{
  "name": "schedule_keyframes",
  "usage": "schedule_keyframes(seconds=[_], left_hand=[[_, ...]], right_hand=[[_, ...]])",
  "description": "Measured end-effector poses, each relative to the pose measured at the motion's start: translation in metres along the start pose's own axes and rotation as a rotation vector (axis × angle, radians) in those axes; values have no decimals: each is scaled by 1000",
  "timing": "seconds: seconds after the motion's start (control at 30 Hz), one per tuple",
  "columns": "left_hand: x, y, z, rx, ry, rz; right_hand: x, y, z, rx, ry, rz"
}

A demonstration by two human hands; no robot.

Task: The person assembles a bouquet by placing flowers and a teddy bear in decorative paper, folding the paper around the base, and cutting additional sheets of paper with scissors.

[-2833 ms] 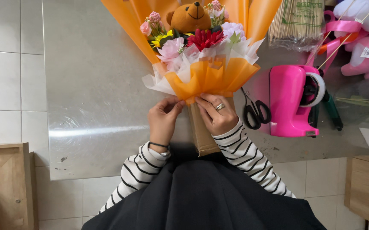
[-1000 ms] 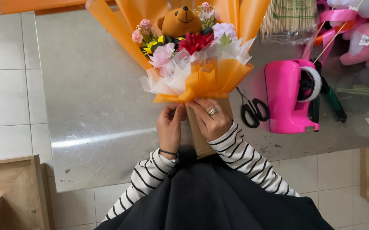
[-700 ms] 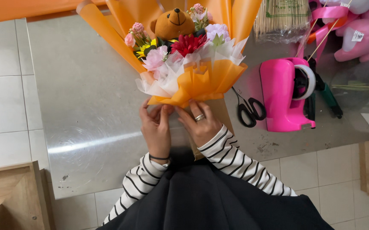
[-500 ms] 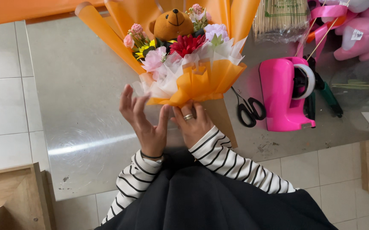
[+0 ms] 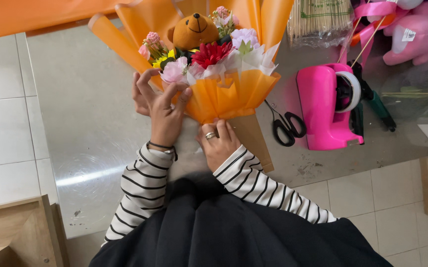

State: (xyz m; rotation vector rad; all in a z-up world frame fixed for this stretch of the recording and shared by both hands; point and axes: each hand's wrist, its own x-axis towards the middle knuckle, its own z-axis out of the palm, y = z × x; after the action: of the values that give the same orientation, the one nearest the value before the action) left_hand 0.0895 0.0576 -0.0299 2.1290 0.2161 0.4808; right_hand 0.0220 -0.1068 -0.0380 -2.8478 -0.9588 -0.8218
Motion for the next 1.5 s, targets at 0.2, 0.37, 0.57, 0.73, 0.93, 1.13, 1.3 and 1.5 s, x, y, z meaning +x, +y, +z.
schedule_keyframes(seconds=[0.2,0.37,0.57,0.73,0.93,1.13,1.3,1.5], left_hand=[[-22,24,-12,-43,46,-29],[-61,11,-14,-128,131,-19],[-114,20,-12,-41,161,24],[-131,40,-20,11,71,1],[-115,78,-42,165,14,74],[-121,131,-38,101,-37,183],[-143,146,24,-448,-570,-17],[-160,171,91,-568,-835,-4]], right_hand=[[9,3,-11,26,38,31],[-6,25,-22,295,114,136],[-33,83,-55,422,169,267],[-67,91,-49,505,130,467],[-65,55,-74,1110,-113,444],[-89,158,-109,574,151,435],[-178,264,-77,74,177,664],[-207,289,-42,463,94,854]])
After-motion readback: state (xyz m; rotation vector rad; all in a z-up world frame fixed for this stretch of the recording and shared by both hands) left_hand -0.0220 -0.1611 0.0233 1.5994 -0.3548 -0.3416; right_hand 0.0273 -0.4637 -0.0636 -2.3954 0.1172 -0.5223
